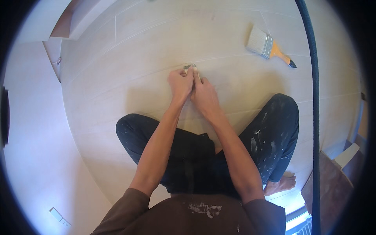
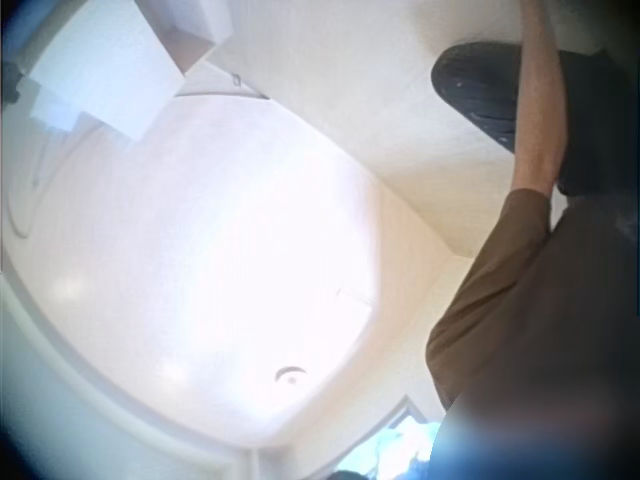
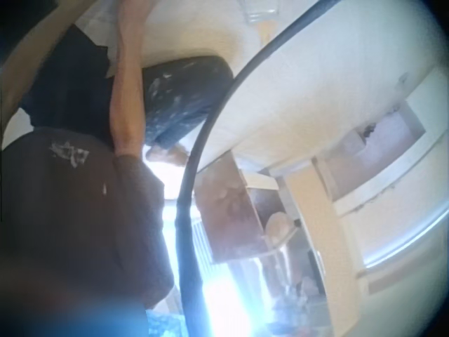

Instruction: The person sits on a tiled floor and uses a small brush to apply grout into the seams between tiles. They then use a small scraper tool to smooth and remove excess grout from the tile surfaces.

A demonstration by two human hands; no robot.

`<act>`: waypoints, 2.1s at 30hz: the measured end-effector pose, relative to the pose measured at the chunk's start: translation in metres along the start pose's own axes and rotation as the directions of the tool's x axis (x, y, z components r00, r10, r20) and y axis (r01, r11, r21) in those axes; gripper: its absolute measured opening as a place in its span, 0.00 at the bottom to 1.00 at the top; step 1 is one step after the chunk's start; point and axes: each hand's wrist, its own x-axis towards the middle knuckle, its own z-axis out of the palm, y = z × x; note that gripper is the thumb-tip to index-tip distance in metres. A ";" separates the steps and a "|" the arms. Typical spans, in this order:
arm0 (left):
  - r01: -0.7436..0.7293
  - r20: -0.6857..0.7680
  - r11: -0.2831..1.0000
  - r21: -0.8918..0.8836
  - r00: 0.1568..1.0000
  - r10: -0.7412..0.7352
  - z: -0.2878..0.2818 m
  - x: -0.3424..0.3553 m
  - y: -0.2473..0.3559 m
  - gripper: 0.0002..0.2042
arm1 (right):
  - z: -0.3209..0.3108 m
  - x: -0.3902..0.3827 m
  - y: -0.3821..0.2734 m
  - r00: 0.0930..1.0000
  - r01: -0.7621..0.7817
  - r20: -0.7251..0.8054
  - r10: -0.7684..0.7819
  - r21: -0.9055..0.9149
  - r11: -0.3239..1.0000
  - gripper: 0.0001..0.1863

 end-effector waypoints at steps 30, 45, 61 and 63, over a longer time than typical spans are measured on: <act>0.239 0.265 0.971 0.007 0.936 -0.232 -0.037 -0.164 -0.026 0.17 | -0.021 -0.171 0.005 0.991 -0.114 0.082 0.101 0.169 0.979 0.26; 0.218 0.220 0.974 0.067 0.948 -0.228 -0.028 -0.135 -0.020 0.17 | -0.009 -0.142 0.008 0.999 -0.042 -0.007 0.044 0.185 0.982 0.26; 0.091 0.138 0.996 0.001 0.986 -0.090 -0.025 -0.105 -0.016 0.17 | -0.010 -0.106 -0.006 0.987 -0.129 0.109 0.120 0.083 0.988 0.30; 0.214 0.140 0.975 -0.062 0.969 -0.204 -0.024 -0.103 -0.015 0.20 | -0.009 -0.102 -0.006 0.998 -0.054 0.021 0.051 0.154 0.987 0.29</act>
